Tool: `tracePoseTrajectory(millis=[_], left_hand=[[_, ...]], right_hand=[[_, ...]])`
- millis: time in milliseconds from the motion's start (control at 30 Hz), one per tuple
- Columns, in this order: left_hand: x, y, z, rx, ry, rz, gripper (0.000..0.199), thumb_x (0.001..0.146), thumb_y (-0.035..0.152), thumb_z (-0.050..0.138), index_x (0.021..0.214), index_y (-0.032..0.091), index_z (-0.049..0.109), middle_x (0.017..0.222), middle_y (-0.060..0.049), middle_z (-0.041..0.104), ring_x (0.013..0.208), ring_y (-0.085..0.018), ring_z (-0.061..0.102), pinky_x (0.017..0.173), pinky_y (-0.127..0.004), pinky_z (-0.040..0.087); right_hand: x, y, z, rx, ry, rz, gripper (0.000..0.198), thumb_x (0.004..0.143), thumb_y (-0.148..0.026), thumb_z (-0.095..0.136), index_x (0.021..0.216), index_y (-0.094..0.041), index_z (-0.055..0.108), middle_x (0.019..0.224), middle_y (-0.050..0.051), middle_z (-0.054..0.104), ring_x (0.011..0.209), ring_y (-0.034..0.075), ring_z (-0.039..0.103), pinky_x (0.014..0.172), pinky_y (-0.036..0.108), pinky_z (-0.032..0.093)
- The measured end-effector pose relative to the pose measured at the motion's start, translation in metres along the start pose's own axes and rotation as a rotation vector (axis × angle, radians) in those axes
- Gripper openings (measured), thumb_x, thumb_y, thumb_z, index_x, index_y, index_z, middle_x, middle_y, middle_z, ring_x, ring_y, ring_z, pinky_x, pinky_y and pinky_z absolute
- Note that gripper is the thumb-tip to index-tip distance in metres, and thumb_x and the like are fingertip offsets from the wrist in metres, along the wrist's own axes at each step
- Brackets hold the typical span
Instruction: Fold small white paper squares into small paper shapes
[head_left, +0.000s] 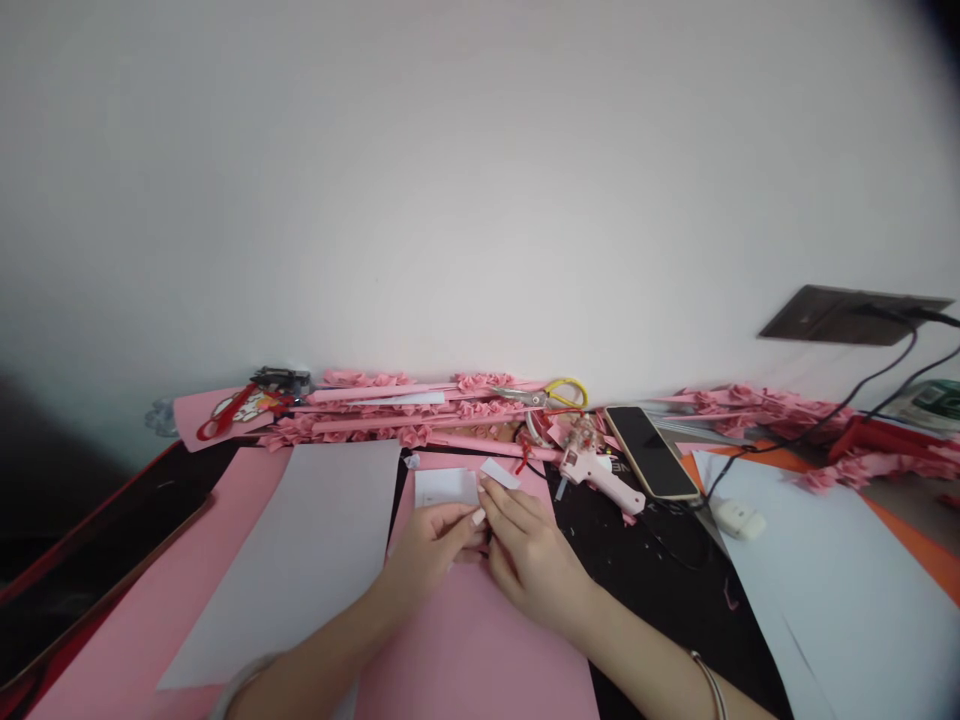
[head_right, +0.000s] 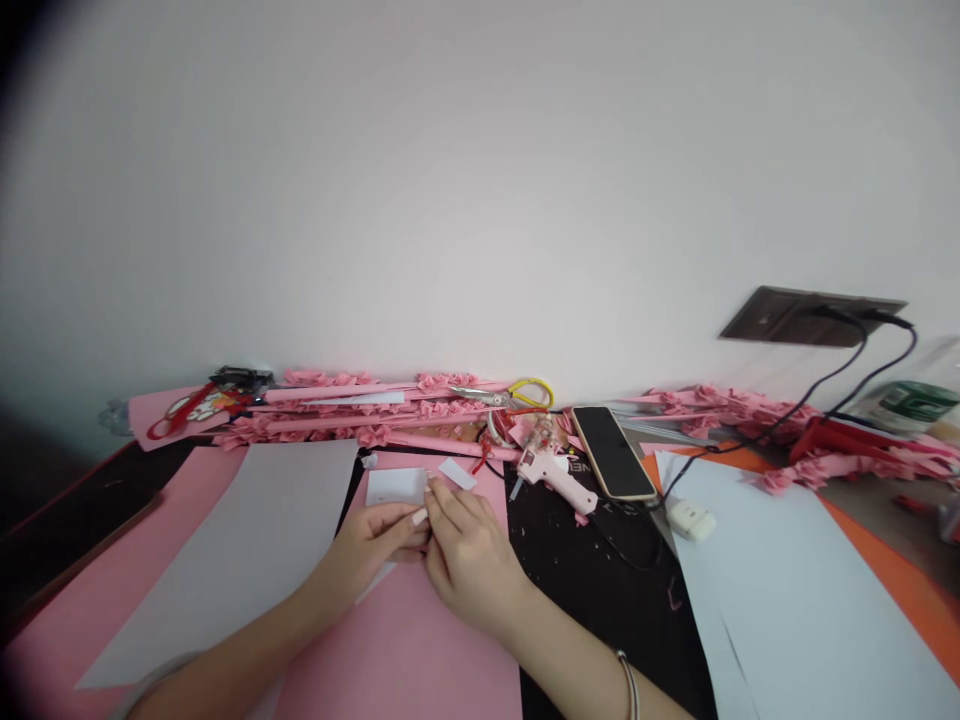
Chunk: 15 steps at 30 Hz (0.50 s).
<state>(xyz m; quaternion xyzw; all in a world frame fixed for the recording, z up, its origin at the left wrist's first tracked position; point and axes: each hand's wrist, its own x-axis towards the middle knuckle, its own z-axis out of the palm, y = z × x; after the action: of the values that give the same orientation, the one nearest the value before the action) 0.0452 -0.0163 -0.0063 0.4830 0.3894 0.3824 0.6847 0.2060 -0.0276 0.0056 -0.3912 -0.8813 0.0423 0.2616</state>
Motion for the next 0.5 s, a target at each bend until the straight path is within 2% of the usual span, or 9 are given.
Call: tracePoseTrajectory(millis=[100,200,300,400,500], left_hand=[[0.000,0.000,0.000,0.042,0.008,-0.010,0.034,0.077,0.042,0.055,0.091,0.013,0.065,0.078,-0.005,0.068,0.076,-0.020,0.063,0.076,-0.036,0.051],[-0.001,0.001,0.001,0.079,0.015,0.010,0.032,0.078,0.041,0.054,0.088,0.013,0.065,0.079,-0.004,0.068,0.078,-0.020,0.063,0.076,-0.035,0.051],[-0.003,0.003,0.001,0.138,0.035,0.041,0.029,0.081,0.039,0.051,0.086,0.014,0.065,0.083,-0.005,0.068,0.081,-0.021,0.063,0.076,-0.034,0.051],[-0.004,0.003,0.000,0.197,0.039,0.071,0.029,0.083,0.039,0.046,0.086,0.015,0.064,0.086,-0.007,0.069,0.082,-0.021,0.064,0.075,-0.033,0.051],[-0.004,0.003,0.000,0.247,0.018,0.110,0.030,0.084,0.038,0.043,0.085,0.015,0.063,0.083,-0.007,0.069,0.078,-0.021,0.065,0.072,-0.032,0.051]], right_hand=[[-0.001,-0.001,0.000,0.050,-0.009,0.023,0.053,0.078,-0.008,0.041,0.130,-0.011,0.038,0.134,0.015,0.040,0.116,0.028,0.042,0.091,0.046,0.041],[-0.002,0.001,0.002,0.174,0.015,0.052,0.052,0.079,-0.007,0.039,0.131,-0.014,0.038,0.136,0.012,0.038,0.121,0.026,0.038,0.096,0.045,0.036],[-0.003,0.005,0.005,0.351,0.121,0.185,0.046,0.086,-0.012,0.035,0.131,-0.019,0.036,0.132,0.009,0.043,0.120,0.023,0.040,0.098,0.042,0.034],[-0.002,0.009,0.009,0.520,0.237,0.357,0.038,0.090,-0.022,0.036,0.127,-0.021,0.039,0.119,0.010,0.053,0.103,0.020,0.053,0.085,0.035,0.043],[0.001,0.012,0.012,0.704,0.266,0.439,0.024,0.088,-0.030,0.042,0.108,-0.018,0.048,0.092,0.006,0.060,0.078,0.016,0.057,0.068,0.026,0.046]])
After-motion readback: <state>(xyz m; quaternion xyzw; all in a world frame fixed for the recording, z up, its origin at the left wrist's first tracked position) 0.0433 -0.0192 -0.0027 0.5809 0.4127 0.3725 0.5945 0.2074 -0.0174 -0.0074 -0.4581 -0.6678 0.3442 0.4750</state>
